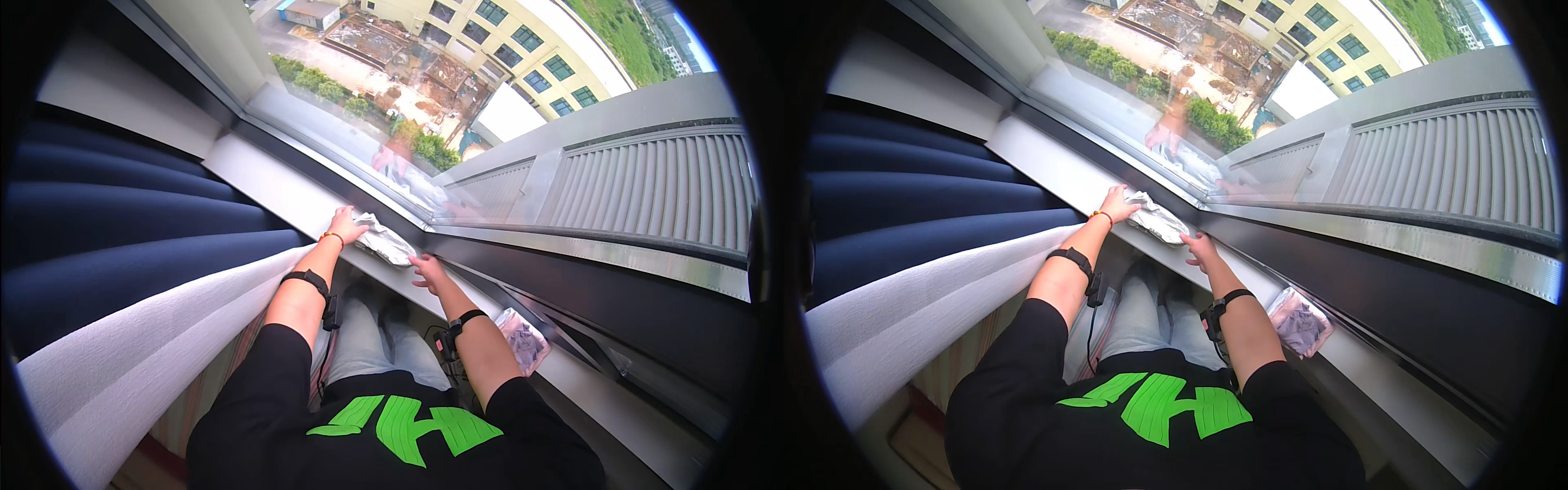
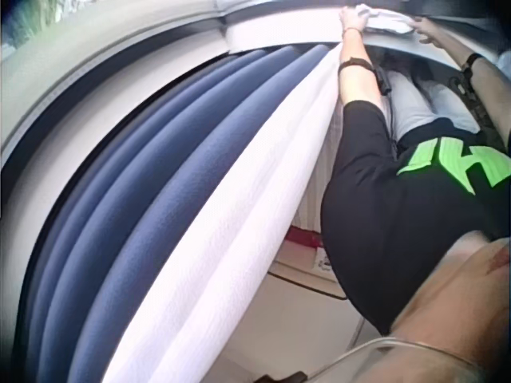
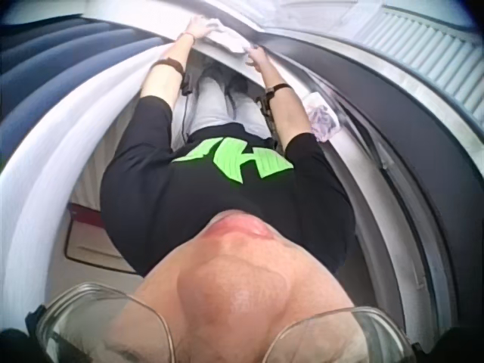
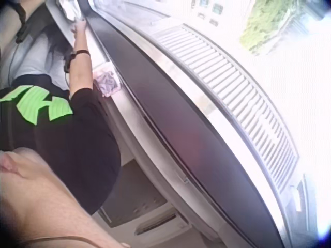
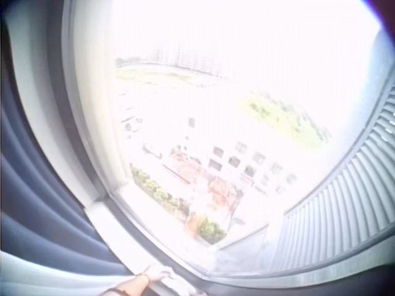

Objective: The person places pink pillows on a bed, moves a white pillow from a desk to the bed, and then places folded garments into a white storage box.

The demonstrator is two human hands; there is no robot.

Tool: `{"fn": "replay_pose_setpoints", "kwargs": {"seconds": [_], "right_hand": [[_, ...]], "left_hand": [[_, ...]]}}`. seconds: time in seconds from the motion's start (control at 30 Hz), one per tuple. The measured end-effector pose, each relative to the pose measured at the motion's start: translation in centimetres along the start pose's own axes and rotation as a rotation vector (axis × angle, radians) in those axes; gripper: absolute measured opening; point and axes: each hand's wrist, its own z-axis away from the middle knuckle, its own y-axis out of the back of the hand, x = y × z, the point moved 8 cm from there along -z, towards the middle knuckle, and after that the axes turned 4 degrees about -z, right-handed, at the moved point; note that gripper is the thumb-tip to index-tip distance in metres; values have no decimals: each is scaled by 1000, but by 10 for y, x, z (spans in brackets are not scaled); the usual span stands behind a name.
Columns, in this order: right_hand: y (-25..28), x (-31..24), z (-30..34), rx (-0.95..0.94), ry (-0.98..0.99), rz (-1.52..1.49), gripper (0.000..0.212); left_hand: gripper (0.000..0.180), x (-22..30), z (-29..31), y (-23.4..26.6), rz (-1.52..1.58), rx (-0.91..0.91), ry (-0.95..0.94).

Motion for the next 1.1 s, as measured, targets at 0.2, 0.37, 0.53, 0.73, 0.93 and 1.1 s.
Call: {"fn": "replay_pose_setpoints", "kwargs": {"seconds": [0.2, 0.37, 0.53, 0.73, 0.93, 1.1], "right_hand": [[-40, 13, -34, 130, 56, -10, 81], [-14, 34, -81, 356, 230, 110, 74], [-26, 36, -75, 199, 96, -63, 63], [-13, 35, -31, 42, 164, -64, 60], [-2, -3, 44, -205, 536, 224, 53], [-56, -74, 198, -391, 1090, 557, 73]], "left_hand": [[89, -25, -15, -24, -29, -77, 21], [79, 1, -24, -30, -72, -49, 22], [76, -31, -16, -59, -296, -385, 7], [79, -23, 50, -69, -18, -323, -43], [75, 23, 156, -11, 385, -92, -155], [49, 75, 305, 100, 140, 324, -426]]}}
